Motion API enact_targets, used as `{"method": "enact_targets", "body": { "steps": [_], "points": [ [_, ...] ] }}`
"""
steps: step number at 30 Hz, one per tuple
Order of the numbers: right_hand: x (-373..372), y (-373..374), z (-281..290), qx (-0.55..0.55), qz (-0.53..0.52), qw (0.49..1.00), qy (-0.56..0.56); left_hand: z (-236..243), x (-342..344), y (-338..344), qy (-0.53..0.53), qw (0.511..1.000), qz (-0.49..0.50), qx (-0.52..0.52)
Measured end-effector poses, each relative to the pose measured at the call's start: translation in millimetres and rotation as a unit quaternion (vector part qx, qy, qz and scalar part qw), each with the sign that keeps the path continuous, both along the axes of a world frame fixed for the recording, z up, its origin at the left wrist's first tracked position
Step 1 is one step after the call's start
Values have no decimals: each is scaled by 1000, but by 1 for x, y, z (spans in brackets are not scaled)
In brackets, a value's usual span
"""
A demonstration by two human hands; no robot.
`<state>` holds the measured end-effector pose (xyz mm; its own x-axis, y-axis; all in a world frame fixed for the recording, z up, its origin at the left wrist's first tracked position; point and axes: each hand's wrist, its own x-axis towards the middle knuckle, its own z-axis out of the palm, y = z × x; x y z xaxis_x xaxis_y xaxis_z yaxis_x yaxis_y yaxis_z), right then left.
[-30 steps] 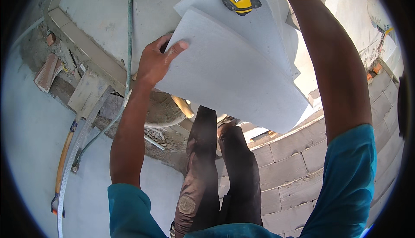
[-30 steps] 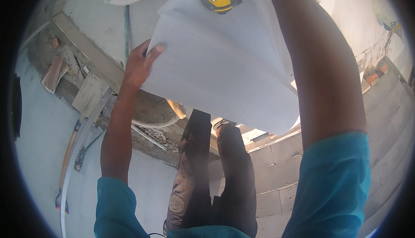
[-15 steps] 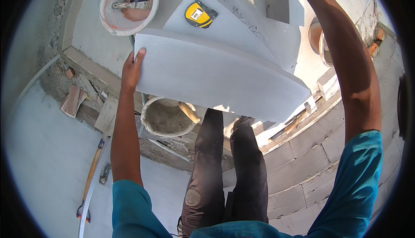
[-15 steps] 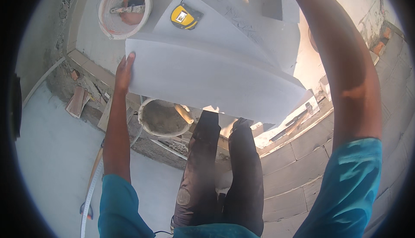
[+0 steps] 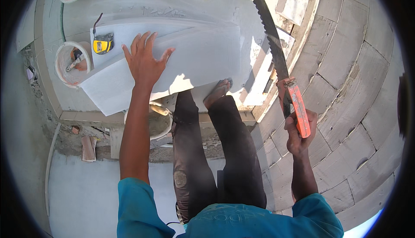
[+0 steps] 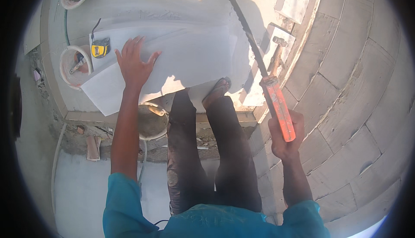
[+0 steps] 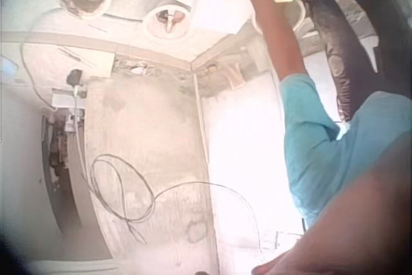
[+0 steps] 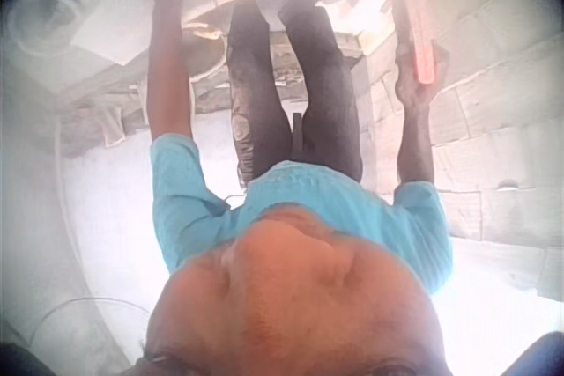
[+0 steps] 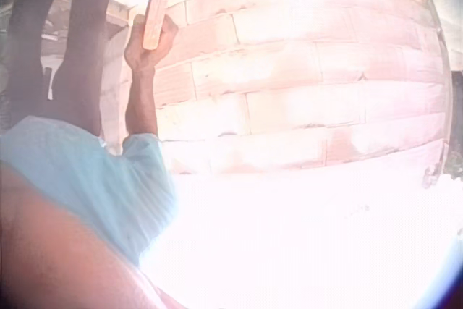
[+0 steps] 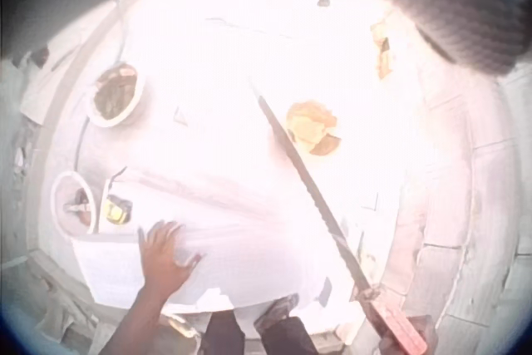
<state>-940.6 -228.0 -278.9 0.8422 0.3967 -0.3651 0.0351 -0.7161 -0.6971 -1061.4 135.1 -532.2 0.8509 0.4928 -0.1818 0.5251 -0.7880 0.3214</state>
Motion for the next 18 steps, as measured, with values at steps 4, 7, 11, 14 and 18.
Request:
{"method": "enact_targets", "body": {
  "steps": [4, 7, 11, 14, 18],
  "points": [
    [-54, -39, 6, 46, -226, 971, 69, -8, 98, -67, 111, 979, -109, -131],
    [-81, -62, 0, 115, -282, 948, 92, -9, 161, -93, 232, 942, -118, -212],
    [-109, -109, -10, 114, -310, 939, 93, -39, 182, -109, 250, 927, -120, -251],
    [-122, -128, -4, 114, -355, 921, 111, -54, 186, -119, 210, 943, -131, -221],
    [-134, -150, 0, 81, -370, 916, 132, -54, 177, -141, 215, 939, -165, -213]
  ]
}}
